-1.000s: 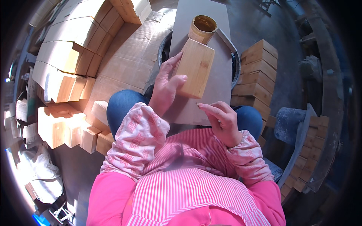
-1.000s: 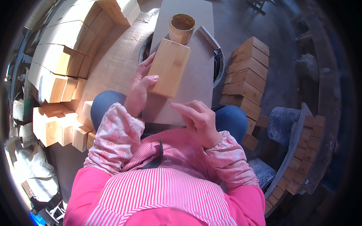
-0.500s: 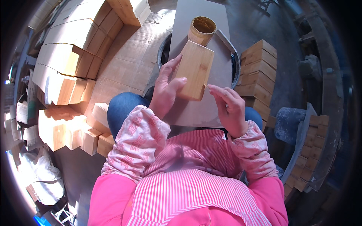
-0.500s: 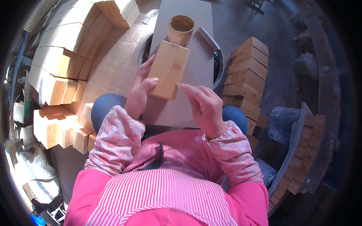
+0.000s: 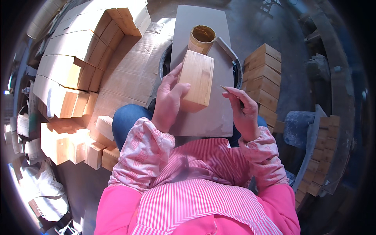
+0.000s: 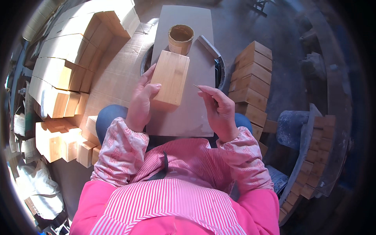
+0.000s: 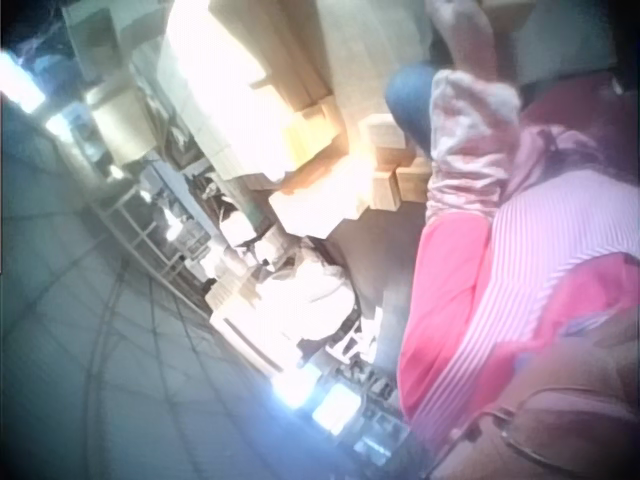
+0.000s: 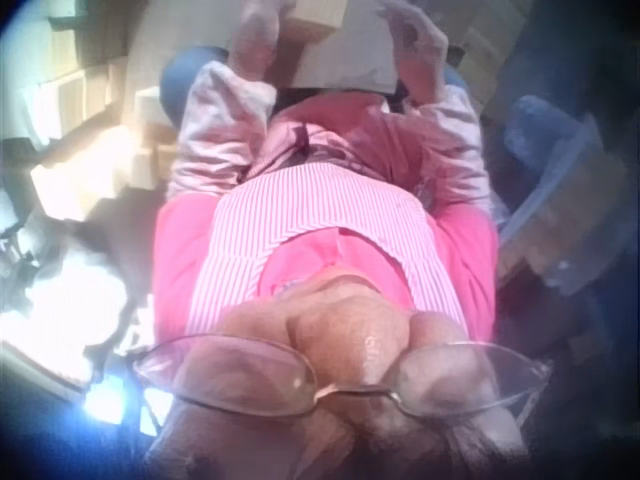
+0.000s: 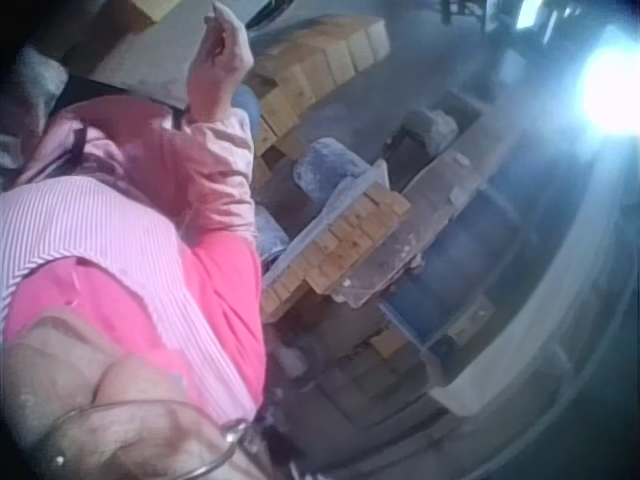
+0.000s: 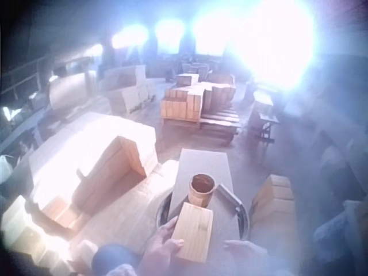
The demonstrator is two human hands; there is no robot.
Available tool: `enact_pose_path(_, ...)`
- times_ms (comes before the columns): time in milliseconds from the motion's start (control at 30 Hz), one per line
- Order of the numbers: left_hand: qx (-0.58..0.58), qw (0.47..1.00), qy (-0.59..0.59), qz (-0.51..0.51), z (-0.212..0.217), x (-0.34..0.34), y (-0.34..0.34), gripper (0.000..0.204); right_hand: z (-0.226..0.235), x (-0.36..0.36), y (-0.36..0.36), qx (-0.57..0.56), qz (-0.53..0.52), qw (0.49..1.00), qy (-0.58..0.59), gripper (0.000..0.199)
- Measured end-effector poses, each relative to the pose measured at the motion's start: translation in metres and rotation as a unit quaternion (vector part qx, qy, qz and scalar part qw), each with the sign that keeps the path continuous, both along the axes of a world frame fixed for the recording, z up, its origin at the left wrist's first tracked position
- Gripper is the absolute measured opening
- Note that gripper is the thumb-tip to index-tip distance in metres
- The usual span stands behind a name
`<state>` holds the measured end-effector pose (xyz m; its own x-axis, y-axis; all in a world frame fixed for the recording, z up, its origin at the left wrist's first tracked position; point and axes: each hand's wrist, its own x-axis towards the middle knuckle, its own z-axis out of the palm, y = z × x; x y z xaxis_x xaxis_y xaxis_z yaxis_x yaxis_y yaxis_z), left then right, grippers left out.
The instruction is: The person sits on the floor and repeatedly picks up small wooden blocks, applies a substance from a small container to the edges, and joins them together. Finished assemblies are placed into a nearby stack.
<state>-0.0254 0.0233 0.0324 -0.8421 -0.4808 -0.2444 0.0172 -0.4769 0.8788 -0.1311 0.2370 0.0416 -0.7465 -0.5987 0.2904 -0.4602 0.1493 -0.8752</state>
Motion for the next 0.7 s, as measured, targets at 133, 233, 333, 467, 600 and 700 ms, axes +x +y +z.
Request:
enact_pose_path(133,0.024,0.999,-0.026,0.001,0.023,-0.007,-0.003,0.065,0.008,-0.019,-0.015,0.021,0.043,0.994,0.101,0.028)
enact_pose_path(233,0.027,0.999,-0.03,0.004,0.031,-0.008,-0.002,0.065,0.016,-0.026,-0.022,0.082,0.07,0.968,0.227,0.03)
enact_pose_path(333,0.032,0.999,-0.035,0.004,0.033,-0.008,-0.003,0.065,0.018,-0.031,-0.029,0.106,0.064,0.947,0.295,0.03)
enact_pose_path(467,0.043,0.998,-0.032,0.016,0.032,-0.008,-0.004,0.065,0.018,-0.031,-0.033,0.081,0.055,0.972,0.213,0.029)
enact_pose_path(600,0.046,0.998,-0.04,0.03,0.032,-0.008,-0.001,0.067,0.023,-0.023,-0.029,0.101,0.065,0.98,0.161,0.028)
enact_pose_path(700,0.034,0.997,-0.051,0.045,0.033,-0.009,0.001,0.07,0.029,-0.016,-0.024,0.114,0.071,0.977,0.164,0.028)
